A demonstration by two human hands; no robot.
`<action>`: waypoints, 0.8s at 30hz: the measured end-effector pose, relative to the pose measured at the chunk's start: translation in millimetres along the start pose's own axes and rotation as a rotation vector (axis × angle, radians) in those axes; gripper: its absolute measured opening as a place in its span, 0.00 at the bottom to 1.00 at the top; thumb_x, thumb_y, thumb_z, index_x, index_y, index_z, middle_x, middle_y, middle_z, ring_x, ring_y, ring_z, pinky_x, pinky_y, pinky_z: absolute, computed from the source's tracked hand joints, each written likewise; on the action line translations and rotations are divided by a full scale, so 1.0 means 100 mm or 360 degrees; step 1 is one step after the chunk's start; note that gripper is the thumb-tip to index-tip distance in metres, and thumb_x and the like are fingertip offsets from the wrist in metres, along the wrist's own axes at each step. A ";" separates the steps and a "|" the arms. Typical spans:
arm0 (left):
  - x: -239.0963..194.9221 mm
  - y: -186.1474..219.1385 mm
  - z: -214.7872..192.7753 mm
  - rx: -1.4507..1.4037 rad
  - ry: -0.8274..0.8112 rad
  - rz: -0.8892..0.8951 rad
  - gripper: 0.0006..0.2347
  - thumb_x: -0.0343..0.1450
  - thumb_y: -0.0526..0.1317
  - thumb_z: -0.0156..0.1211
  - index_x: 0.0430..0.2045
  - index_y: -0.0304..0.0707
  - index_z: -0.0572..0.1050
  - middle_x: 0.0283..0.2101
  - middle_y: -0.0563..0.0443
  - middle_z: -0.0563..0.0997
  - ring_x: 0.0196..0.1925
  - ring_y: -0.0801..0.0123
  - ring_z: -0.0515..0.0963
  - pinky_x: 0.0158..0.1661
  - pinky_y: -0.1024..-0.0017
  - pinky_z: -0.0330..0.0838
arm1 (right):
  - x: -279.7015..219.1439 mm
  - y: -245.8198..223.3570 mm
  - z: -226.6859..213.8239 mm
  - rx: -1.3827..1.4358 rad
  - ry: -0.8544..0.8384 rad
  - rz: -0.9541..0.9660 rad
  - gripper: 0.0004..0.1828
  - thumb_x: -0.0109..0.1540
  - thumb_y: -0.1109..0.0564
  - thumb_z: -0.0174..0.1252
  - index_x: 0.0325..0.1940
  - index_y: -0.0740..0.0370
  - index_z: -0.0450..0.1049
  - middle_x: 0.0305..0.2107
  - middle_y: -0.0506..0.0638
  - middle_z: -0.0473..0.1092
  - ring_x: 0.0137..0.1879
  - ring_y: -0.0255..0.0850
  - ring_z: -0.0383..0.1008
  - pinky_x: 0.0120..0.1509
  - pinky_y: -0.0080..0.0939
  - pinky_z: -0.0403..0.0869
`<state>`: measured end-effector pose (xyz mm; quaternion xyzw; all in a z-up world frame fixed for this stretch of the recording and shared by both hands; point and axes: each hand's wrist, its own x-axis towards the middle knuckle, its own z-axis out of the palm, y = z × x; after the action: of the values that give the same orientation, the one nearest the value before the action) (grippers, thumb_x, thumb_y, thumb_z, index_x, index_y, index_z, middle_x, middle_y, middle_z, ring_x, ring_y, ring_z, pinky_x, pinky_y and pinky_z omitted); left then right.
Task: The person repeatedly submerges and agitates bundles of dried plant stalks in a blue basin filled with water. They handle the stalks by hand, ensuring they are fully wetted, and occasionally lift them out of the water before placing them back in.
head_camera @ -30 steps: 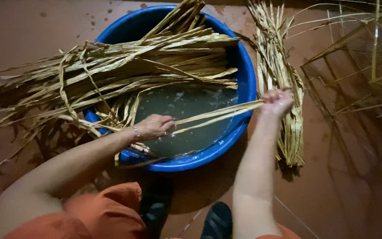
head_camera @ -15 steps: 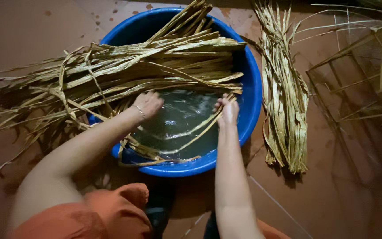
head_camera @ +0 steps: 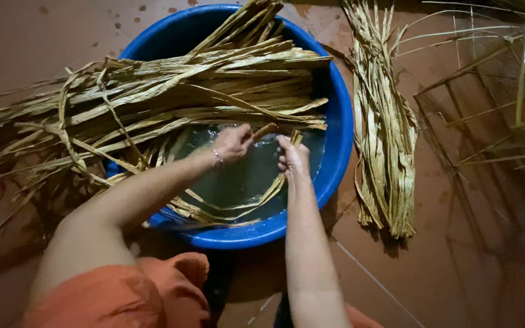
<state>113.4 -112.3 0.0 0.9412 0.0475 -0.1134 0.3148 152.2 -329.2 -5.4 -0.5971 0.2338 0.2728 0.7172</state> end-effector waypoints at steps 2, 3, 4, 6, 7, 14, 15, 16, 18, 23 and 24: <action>-0.12 -0.01 0.17 -0.0349 -0.0015 -0.0169 0.09 0.74 0.44 0.58 0.39 0.38 0.76 0.36 0.40 0.81 0.36 0.55 0.80 0.39 0.58 0.75 | -0.05 -0.01 0.03 -0.0060 -0.0155 0.0006 0.13 0.62 0.50 0.63 0.47 0.57 0.79 0.24 0.42 0.71 0.20 0.29 0.61 0.19 0.30 0.58; -0.14 -0.03 0.26 -0.0438 0.0031 -0.0145 0.10 0.72 0.45 0.58 0.38 0.38 0.77 0.35 0.41 0.82 0.36 0.57 0.81 0.39 0.60 0.75 | -0.06 0.00 0.05 -0.0006 -0.0233 -0.0026 0.13 0.62 0.51 0.64 0.48 0.58 0.78 0.25 0.43 0.71 0.21 0.30 0.63 0.19 0.30 0.59; -0.15 -0.05 0.37 -0.0532 0.0070 -0.0120 0.12 0.71 0.46 0.59 0.37 0.38 0.79 0.35 0.41 0.83 0.37 0.58 0.83 0.40 0.61 0.76 | -0.07 0.03 0.05 0.0045 -0.0305 -0.0054 0.13 0.63 0.52 0.64 0.49 0.58 0.76 0.26 0.43 0.71 0.22 0.30 0.66 0.20 0.30 0.59; -0.07 -0.06 0.57 -0.0628 0.0088 -0.0057 0.14 0.70 0.50 0.60 0.36 0.38 0.81 0.35 0.42 0.84 0.37 0.60 0.84 0.41 0.63 0.77 | -0.08 0.05 0.03 0.0071 -0.0405 -0.0127 0.14 0.62 0.54 0.65 0.50 0.59 0.76 0.28 0.45 0.72 0.23 0.31 0.67 0.20 0.30 0.60; -0.02 -0.04 0.67 -0.0630 0.0066 -0.0018 0.15 0.70 0.51 0.60 0.36 0.38 0.81 0.35 0.42 0.85 0.37 0.60 0.84 0.41 0.63 0.77 | -0.08 0.06 0.01 0.0046 -0.0434 -0.0172 0.15 0.62 0.55 0.64 0.52 0.59 0.77 0.28 0.46 0.74 0.23 0.30 0.67 0.20 0.30 0.60; 0.24 0.08 0.99 -0.0473 -0.0163 -0.0194 0.24 0.71 0.60 0.55 0.32 0.32 0.82 0.35 0.36 0.85 0.38 0.53 0.85 0.41 0.58 0.77 | 0.17 0.26 -0.01 -0.0060 0.0065 -0.0400 0.15 0.54 0.62 0.66 0.45 0.59 0.78 0.23 0.48 0.77 0.18 0.31 0.67 0.18 0.33 0.60; 0.26 0.11 1.05 -0.0490 -0.0094 -0.0198 0.23 0.71 0.59 0.55 0.32 0.33 0.82 0.36 0.36 0.84 0.40 0.51 0.85 0.41 0.57 0.76 | 0.25 0.32 -0.01 -0.0099 0.0143 -0.0520 0.10 0.56 0.60 0.66 0.41 0.62 0.78 0.22 0.48 0.76 0.19 0.32 0.67 0.20 0.35 0.61; 0.28 0.15 1.11 -0.0506 -0.0026 -0.0202 0.23 0.70 0.58 0.55 0.33 0.34 0.82 0.37 0.35 0.84 0.41 0.49 0.84 0.42 0.56 0.76 | 0.33 0.39 -0.02 -0.0138 0.0223 -0.0640 0.08 0.58 0.59 0.66 0.37 0.65 0.78 0.22 0.49 0.74 0.20 0.33 0.66 0.21 0.36 0.63; 0.28 0.23 1.18 -0.0527 0.0058 -0.0212 0.22 0.71 0.58 0.53 0.33 0.34 0.81 0.38 0.33 0.83 0.43 0.44 0.83 0.43 0.55 0.75 | 0.46 0.48 -0.05 -0.0208 0.0364 -0.0776 0.09 0.58 0.57 0.66 0.32 0.66 0.78 0.22 0.48 0.74 0.22 0.33 0.68 0.24 0.38 0.67; 0.21 0.30 1.25 -0.0591 0.0052 -0.0242 0.24 0.74 0.58 0.47 0.32 0.34 0.81 0.40 0.32 0.82 0.46 0.41 0.81 0.47 0.55 0.73 | 0.78 0.64 -0.09 -0.0280 0.0529 -0.0723 0.15 0.59 0.53 0.62 0.26 0.69 0.78 0.20 0.49 0.74 0.25 0.36 0.71 0.30 0.41 0.70; 0.21 0.29 1.28 -0.0584 0.0043 -0.0211 0.24 0.74 0.57 0.47 0.32 0.33 0.80 0.40 0.31 0.82 0.45 0.41 0.82 0.47 0.54 0.74 | 0.84 0.69 -0.10 -0.0224 0.0536 -0.0700 0.16 0.59 0.52 0.62 0.26 0.68 0.78 0.20 0.49 0.74 0.25 0.36 0.71 0.30 0.41 0.70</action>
<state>115.1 -212.4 -87.3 0.8642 0.1334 -0.1106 0.4723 168.6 -320.2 -113.0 -0.7188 0.1951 0.0233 0.6669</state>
